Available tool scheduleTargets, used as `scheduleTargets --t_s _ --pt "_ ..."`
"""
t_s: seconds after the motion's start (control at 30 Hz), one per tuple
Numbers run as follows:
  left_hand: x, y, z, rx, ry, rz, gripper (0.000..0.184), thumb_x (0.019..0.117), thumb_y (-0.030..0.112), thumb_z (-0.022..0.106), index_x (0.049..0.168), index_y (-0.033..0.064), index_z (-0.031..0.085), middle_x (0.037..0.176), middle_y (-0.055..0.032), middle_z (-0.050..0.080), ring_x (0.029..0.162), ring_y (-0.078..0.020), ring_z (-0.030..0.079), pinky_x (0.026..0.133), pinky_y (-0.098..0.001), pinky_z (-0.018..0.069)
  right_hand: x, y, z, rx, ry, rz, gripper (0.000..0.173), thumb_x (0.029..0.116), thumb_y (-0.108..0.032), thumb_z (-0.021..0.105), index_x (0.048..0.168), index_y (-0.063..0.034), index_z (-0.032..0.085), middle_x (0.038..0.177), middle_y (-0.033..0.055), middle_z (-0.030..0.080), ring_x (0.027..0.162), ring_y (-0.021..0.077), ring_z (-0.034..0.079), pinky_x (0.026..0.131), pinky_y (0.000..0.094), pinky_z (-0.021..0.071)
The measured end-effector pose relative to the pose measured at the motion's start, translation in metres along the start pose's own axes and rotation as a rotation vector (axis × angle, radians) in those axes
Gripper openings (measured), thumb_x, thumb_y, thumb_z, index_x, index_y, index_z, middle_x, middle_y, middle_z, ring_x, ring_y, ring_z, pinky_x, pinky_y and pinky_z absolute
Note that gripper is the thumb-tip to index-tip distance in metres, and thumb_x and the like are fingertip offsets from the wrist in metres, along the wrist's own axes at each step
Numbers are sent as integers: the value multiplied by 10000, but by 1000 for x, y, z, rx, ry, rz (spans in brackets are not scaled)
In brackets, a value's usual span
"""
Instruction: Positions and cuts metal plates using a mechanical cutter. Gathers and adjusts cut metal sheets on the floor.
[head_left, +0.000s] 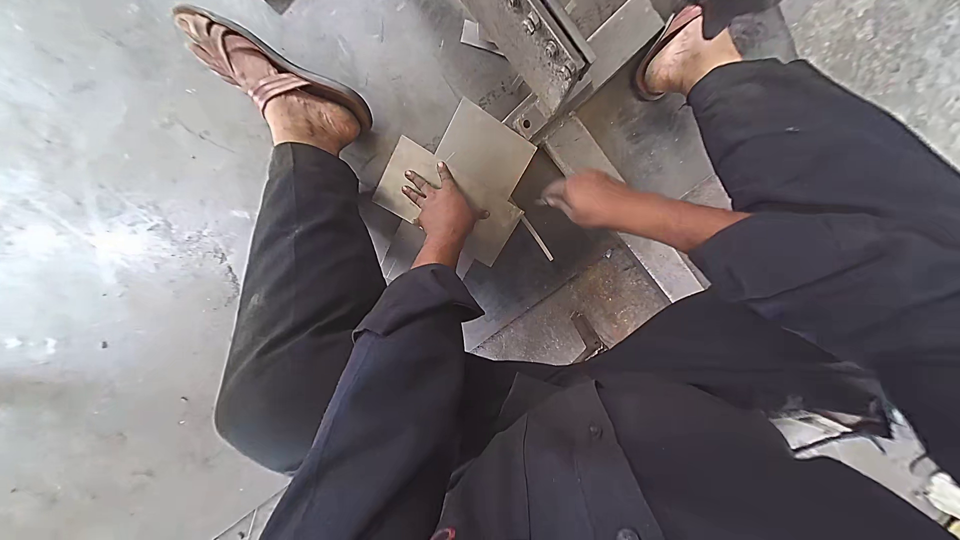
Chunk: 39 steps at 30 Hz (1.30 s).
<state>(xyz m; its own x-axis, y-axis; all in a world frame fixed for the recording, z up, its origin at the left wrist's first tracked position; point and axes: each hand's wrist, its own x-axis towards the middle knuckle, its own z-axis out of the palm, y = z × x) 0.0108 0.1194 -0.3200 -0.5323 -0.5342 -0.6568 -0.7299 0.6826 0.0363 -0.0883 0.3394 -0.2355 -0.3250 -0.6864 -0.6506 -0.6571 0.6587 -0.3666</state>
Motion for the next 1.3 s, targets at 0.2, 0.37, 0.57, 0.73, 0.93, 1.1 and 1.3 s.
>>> scheduleTargets --t_s 0.2,0.37,0.57,0.73,0.93,1.1,1.3 --pt "1 -2 -1 37 17 7 1338 670 597 897 1674 221 97 1680 -330 -11 1514 -569 174 985 -713 480 96 -60 -18 245 315 -34 377 1125 -250 393 1361 -66 622 1256 175 694 1209 346 655 1038 515 504" --pt "-8 1 -13 11 -19 -39 1287 691 562 902 1670 261 124 1698 -285 3 1536 -530 151 990 -703 476 147 -69 -12 226 219 -68 356 1121 -241 407 1343 -87 639 1253 169 696 1217 347 651 1034 518 507" --pt "-2 -2 -5 28 1 -7 1307 682 596 889 1673 251 110 1680 -327 9 1517 -561 169 973 -725 478 95 -61 -31 -37 27 -97 291 1095 -202 442 1150 -11 656 1129 225 674 1133 417 650 933 586 523" --pt "0 -5 -4 22 18 24 1317 680 597 894 1673 229 111 1673 -346 -1 1507 -587 168 980 -721 478 -4 3 16 -93 -261 -67 241 1055 -108 521 1170 -5 706 1117 223 705 1096 421 668 938 608 513" --pt "-27 -13 11 4 16 80 1277 738 569 868 1671 162 98 1643 -402 27 1472 -629 208 1015 -728 455 -1 -3 57 479 101 240 355 1092 -216 455 1373 -112 645 1184 155 725 1078 322 706 976 551 536" --pt "-63 -22 42 -33 -7 77 1117 828 469 832 1671 236 137 1680 -331 2 1499 -586 200 1008 -692 480 51 -25 102 617 136 286 361 995 -337 685 1231 -65 715 1194 195 704 1161 363 658 1001 587 503" --pt "-71 -46 11 -347 151 103 516 974 273 659 1430 56 550 1399 -313 543 1260 -516 553 963 -709 481 34 -26 101 499 35 239 258 1011 -275 630 1102 -71 758 1105 190 722 1084 364 680 945 599 517"
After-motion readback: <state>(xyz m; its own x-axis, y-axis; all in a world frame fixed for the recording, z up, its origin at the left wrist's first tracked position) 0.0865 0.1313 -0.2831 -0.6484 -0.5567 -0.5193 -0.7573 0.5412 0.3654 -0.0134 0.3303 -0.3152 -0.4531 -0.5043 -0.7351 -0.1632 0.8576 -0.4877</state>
